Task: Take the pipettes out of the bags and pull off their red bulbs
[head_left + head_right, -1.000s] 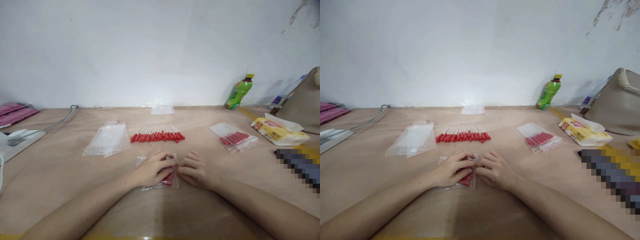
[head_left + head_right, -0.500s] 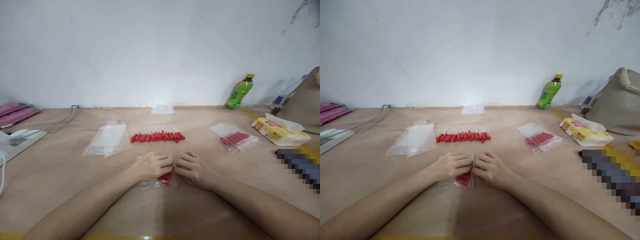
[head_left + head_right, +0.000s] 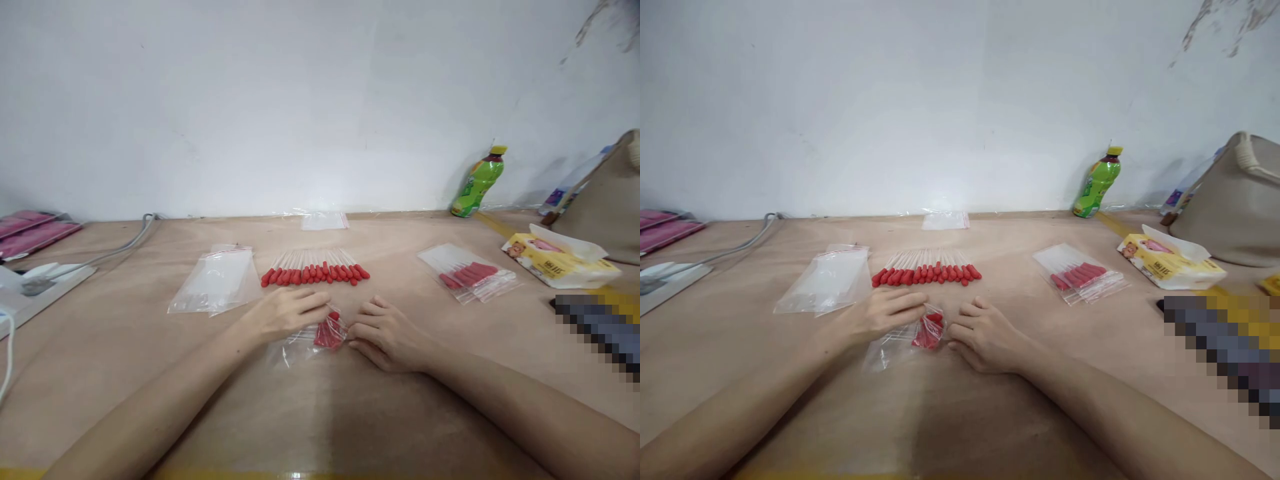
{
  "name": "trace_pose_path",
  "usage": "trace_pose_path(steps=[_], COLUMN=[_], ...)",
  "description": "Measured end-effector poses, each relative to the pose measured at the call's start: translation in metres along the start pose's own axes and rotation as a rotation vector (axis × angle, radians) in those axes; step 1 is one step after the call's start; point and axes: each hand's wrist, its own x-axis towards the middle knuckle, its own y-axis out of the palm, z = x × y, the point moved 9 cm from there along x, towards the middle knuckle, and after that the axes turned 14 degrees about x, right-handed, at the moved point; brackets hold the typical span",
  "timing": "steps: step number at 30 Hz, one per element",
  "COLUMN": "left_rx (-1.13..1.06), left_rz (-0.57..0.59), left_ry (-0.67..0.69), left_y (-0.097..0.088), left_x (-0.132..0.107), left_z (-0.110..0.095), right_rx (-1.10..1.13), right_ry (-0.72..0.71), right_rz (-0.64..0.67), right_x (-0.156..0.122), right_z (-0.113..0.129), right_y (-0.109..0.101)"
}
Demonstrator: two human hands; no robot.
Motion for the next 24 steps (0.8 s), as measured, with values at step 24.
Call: trace_pose_path(steps=[24], left_rx=[-0.730], left_rz=[0.447], left_ry=[-0.590], left_y=[0.046], left_x=[-0.064], left_z=[-0.007], right_rx=[0.579], right_ry=[0.442], right_rz=[-0.104], right_x=[0.013], right_z=[-0.031], right_y=[0.009])
